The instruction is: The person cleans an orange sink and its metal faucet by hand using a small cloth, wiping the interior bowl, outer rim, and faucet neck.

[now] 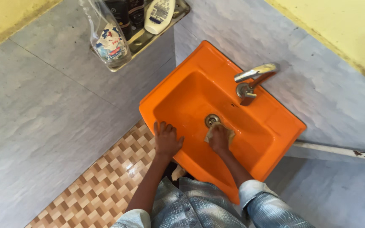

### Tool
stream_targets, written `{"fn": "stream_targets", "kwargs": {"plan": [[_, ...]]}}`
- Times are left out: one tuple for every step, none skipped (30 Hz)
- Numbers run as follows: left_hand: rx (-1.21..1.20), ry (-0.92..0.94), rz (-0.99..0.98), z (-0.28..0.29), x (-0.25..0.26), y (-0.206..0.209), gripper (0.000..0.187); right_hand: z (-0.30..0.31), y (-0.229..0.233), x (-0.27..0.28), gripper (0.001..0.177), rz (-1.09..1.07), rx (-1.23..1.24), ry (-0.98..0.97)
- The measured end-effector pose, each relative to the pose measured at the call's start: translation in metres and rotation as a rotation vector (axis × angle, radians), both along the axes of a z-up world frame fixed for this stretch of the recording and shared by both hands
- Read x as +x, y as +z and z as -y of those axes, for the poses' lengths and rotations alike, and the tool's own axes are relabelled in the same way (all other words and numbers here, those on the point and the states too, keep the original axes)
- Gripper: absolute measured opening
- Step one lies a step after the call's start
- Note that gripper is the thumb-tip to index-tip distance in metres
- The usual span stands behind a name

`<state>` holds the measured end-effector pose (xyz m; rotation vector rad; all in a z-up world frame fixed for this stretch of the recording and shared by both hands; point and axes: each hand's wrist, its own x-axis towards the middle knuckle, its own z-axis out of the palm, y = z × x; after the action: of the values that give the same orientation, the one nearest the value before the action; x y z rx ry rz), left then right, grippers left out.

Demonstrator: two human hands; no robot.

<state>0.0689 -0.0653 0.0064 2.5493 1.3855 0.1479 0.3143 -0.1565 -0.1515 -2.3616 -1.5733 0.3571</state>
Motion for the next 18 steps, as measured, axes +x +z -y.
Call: {"fn": "stream_targets", "kwargs": {"plan": [[-0.030, 0.002, -0.040, -0.003, 0.003, 0.000, 0.049, -0.001, 0.003, -0.006, 0.045, -0.078, 0.044, 0.049], [0.021, -0.009, -0.015, -0.007, 0.006, -0.001, 0.050, 0.002, 0.007, -0.012, 0.047, -0.155, 0.089, 0.092], [0.073, -0.021, 0.011, -0.013, 0.009, -0.002, 0.051, 0.005, 0.012, -0.017, 0.049, -0.233, 0.134, 0.134], [0.122, -0.039, 0.033, -0.019, 0.010, -0.002, 0.052, 0.013, 0.019, -0.022, 0.046, -0.199, 0.129, 0.154], [0.199, -0.038, 0.068, -0.027, 0.011, -0.003, 0.054, 0.027, 0.029, -0.021, 0.045, -0.165, 0.123, 0.173], [0.278, -0.052, 0.104, -0.043, 0.015, -0.002, 0.056, 0.037, 0.039, -0.023, 0.043, -0.132, 0.121, 0.180], [0.357, -0.067, 0.142, -0.062, 0.017, -0.001, 0.058, 0.046, 0.049, -0.026, 0.040, -0.101, 0.114, 0.182], [0.342, -0.080, 0.143, -0.081, 0.018, 0.001, 0.062, 0.057, 0.060, -0.027, 0.037, -0.068, 0.103, 0.180], [0.327, -0.093, 0.144, -0.103, 0.020, 0.003, 0.065, 0.067, 0.073, -0.024, 0.034, -0.092, 0.015, 0.155], [0.311, -0.104, 0.146, -0.123, 0.023, 0.003, 0.069, 0.077, 0.086, -0.021, 0.032, -0.116, -0.074, 0.130], [0.293, -0.133, 0.127, -0.144, 0.025, 0.003, 0.072, 0.081, 0.094, -0.020, 0.033, -0.083, -0.135, 0.084], [0.271, -0.163, 0.109, -0.165, 0.028, 0.002, 0.074, 0.084, 0.099, -0.016, 0.035, -0.050, -0.201, 0.034], [0.250, -0.194, 0.091, -0.180, 0.030, 0.000, 0.076, 0.085, 0.099, -0.013, 0.037, -0.018, -0.267, -0.015], [0.180, -0.230, 0.139, -0.192, 0.032, -0.002, 0.079, 0.082, 0.092, -0.009, 0.029, 0.011, -0.177, -0.100], [0.109, -0.265, 0.185, -0.202, 0.035, -0.004, 0.081, 0.076, 0.080, -0.006, 0.022, 0.045, -0.090, -0.186], [0.040, -0.293, 0.229, -0.210, 0.037, -0.005, 0.083, 0.067, 0.063, -0.003, 0.015, 0.080, -0.001, -0.267], [0.042, -0.294, 0.234, -0.213, 0.038, -0.007, 0.083, 0.055, 0.045, 0.003, 0.019, 0.122, 0.074, -0.316], [0.046, -0.290, 0.238, -0.212, 0.037, -0.008, 0.082, 0.039, 0.025, 0.011, 0.023, 0.163, 0.152, -0.360]]}}
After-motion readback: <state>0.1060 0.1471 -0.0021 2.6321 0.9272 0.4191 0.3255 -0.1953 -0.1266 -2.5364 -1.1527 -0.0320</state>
